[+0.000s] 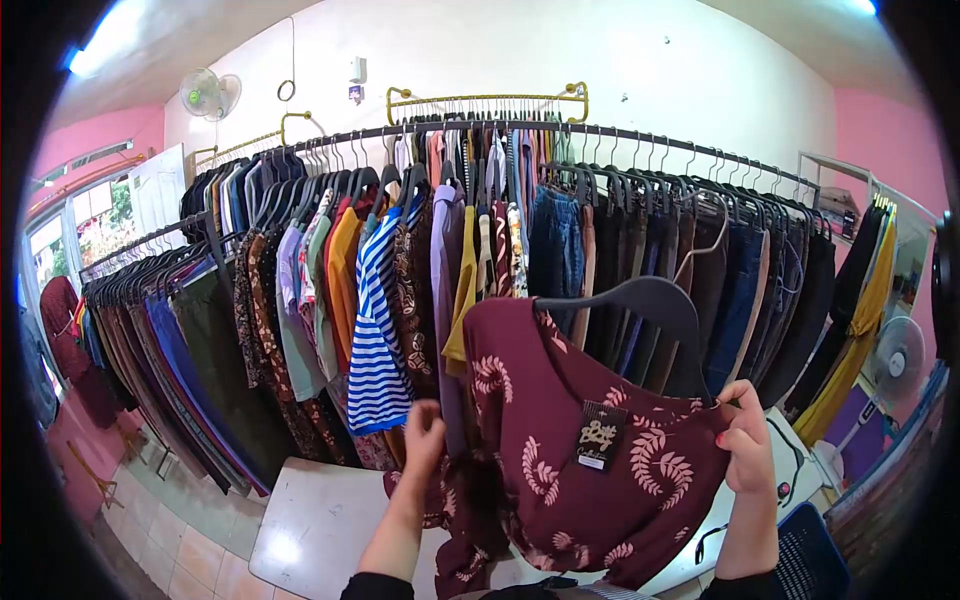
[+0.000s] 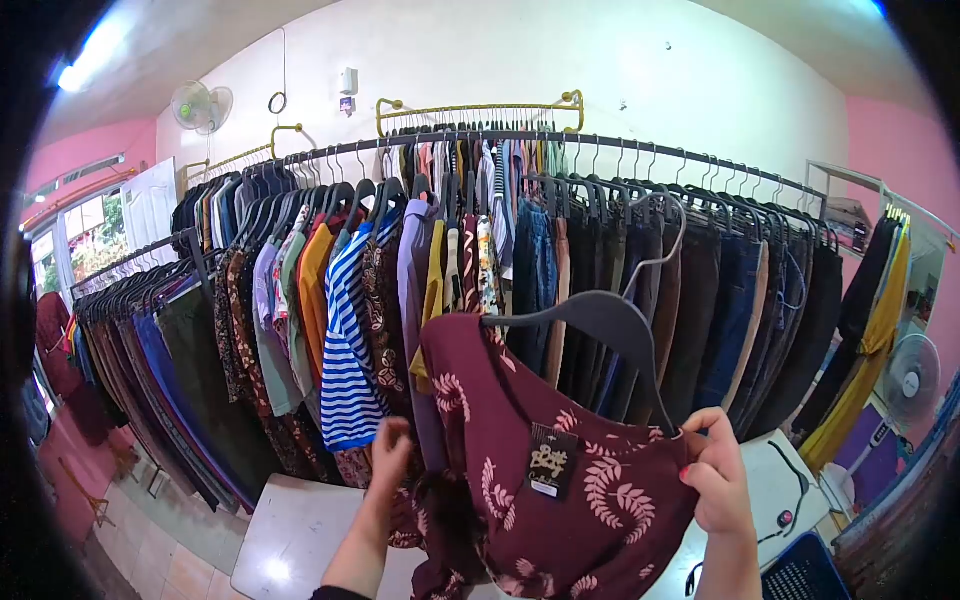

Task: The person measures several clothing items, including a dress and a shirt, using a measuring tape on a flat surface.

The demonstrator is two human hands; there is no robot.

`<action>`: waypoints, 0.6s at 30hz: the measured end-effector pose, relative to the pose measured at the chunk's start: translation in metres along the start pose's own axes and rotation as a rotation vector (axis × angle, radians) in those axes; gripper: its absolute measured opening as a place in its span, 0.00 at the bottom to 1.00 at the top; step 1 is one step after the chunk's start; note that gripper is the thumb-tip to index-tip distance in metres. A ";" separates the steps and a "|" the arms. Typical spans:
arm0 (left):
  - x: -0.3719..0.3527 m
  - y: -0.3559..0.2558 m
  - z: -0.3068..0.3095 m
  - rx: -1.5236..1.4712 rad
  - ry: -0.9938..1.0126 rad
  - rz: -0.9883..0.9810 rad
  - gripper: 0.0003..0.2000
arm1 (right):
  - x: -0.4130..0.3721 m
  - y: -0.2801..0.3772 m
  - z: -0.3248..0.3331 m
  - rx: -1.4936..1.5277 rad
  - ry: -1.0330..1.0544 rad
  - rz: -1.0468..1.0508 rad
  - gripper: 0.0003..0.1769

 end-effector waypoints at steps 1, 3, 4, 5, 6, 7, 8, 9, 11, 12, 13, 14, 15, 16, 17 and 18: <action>0.023 -0.030 -0.004 0.048 -0.035 -0.173 0.12 | -0.001 0.003 -0.001 -0.014 0.022 -0.010 0.20; 0.060 -0.083 -0.028 -0.144 0.032 -0.210 0.13 | -0.006 0.011 -0.007 -0.022 0.069 0.018 0.18; 0.084 -0.086 -0.044 -0.124 0.047 -0.308 0.15 | -0.009 0.015 -0.012 -0.026 0.093 0.034 0.18; 0.107 -0.097 -0.059 -0.071 0.084 -0.451 0.17 | -0.009 0.020 -0.016 -0.040 0.130 0.084 0.16; 0.126 -0.113 -0.075 -0.079 0.090 -0.457 0.18 | -0.008 0.025 -0.020 -0.055 0.164 0.135 0.15; 0.146 -0.123 -0.092 -0.109 0.071 -0.397 0.18 | -0.008 0.031 -0.023 -0.071 0.197 0.186 0.14; 0.163 -0.131 -0.106 -0.060 0.009 -0.491 0.19 | -0.009 0.035 -0.026 -0.089 0.193 0.201 0.12; 0.174 -0.147 -0.120 -0.048 -0.006 -0.398 0.20 | -0.009 0.039 -0.028 -0.108 0.189 0.217 0.11; 0.202 -0.155 -0.150 -0.032 -0.019 -0.390 0.22 | -0.012 0.048 -0.040 -0.132 0.131 0.234 0.09; 0.206 -0.169 -0.159 0.023 -0.008 -0.372 0.22 | -0.009 0.050 -0.041 -0.121 0.110 0.237 0.09; 0.217 -0.170 -0.172 0.078 0.081 -0.427 0.21 | -0.007 0.051 -0.041 -0.110 0.088 0.237 0.09; 0.227 -0.168 -0.184 0.134 0.170 -0.481 0.21 | -0.005 0.051 -0.040 -0.098 0.067 0.235 0.09; 0.228 -0.169 -0.195 0.218 0.184 -0.478 0.19 | -0.004 0.053 -0.040 -0.097 0.063 0.260 0.09; 0.229 -0.170 -0.205 0.149 0.246 -0.491 0.19 | -0.001 0.054 -0.040 -0.095 0.062 0.283 0.09; 0.229 -0.169 -0.213 0.083 0.306 -0.501 0.19 | 0.001 0.055 -0.041 -0.094 0.062 0.303 0.10; 0.228 -0.165 -0.221 0.015 0.365 -0.507 0.18 | 0.003 0.055 -0.044 -0.109 0.059 0.324 0.10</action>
Point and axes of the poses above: each hand's wrist, its own x-axis towards the middle knuckle, its own z-axis out of the back of the hand, y = z × x, the point moved 2 cm from there along x, towards the middle knuckle, and after that the axes turned 14 degrees about -y, right-handed, at the moved point
